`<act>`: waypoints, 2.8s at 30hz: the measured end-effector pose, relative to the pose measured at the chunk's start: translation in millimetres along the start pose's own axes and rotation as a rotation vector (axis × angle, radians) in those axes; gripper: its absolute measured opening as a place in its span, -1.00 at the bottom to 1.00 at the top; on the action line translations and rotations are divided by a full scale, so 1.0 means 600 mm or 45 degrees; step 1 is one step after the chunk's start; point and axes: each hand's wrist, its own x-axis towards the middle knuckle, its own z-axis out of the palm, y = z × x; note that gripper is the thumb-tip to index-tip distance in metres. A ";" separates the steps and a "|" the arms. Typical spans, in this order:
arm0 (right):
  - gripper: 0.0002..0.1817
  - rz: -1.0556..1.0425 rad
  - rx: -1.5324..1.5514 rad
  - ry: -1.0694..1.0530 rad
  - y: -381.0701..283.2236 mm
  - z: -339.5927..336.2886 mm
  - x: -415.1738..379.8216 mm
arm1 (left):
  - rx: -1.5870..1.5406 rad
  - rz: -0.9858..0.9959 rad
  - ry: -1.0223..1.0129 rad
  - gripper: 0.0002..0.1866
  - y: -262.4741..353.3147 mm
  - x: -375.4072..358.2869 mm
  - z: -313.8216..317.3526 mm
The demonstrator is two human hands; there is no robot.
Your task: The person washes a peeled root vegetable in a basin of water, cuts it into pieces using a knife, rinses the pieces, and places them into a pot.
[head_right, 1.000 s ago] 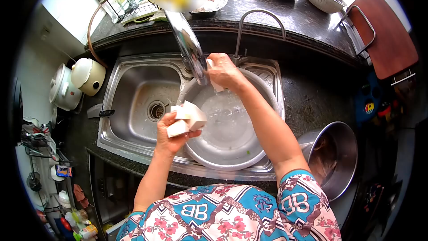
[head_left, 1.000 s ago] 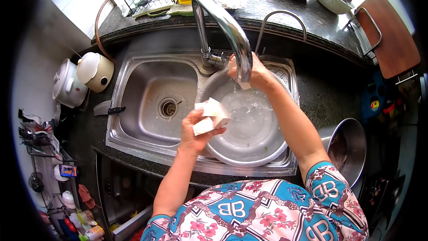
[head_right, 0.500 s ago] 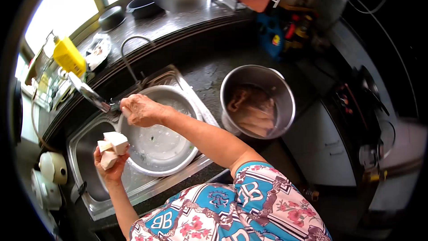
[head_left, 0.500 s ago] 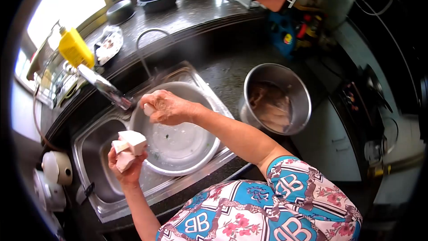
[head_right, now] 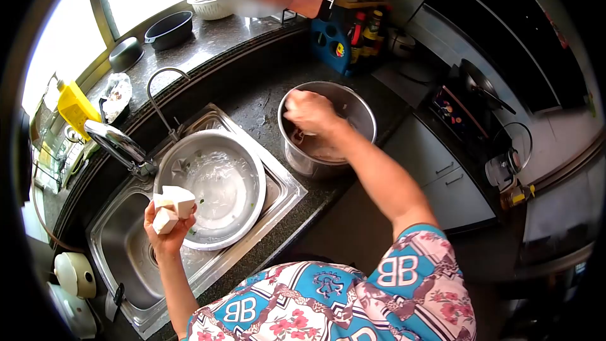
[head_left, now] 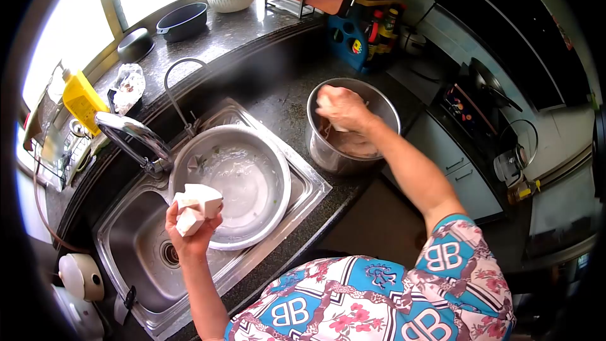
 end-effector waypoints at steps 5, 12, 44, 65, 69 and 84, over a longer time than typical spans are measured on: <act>-0.76 0.121 -0.208 -0.223 0.176 0.001 -0.035 | 0.140 -0.086 -0.119 -0.49 -0.055 0.025 0.086; -0.51 0.064 0.632 -0.306 0.063 -0.097 -0.018 | 0.268 -0.313 -0.265 -0.50 -0.167 0.101 0.231; -0.85 -0.408 -0.436 -0.848 0.253 -0.011 0.015 | 2.400 0.866 0.028 -0.74 -0.302 0.174 0.351; -0.85 -0.594 -0.499 -0.543 0.216 -0.032 0.070 | 2.605 0.876 0.364 -0.51 -0.261 0.086 0.182; -0.73 -0.454 -0.660 -0.883 0.219 -0.061 0.060 | 2.432 0.731 0.567 -0.36 -0.243 0.059 0.168; -0.86 -0.487 -0.023 -0.229 0.191 -0.119 0.076 | 2.391 0.529 0.365 -0.50 -0.179 -0.020 0.199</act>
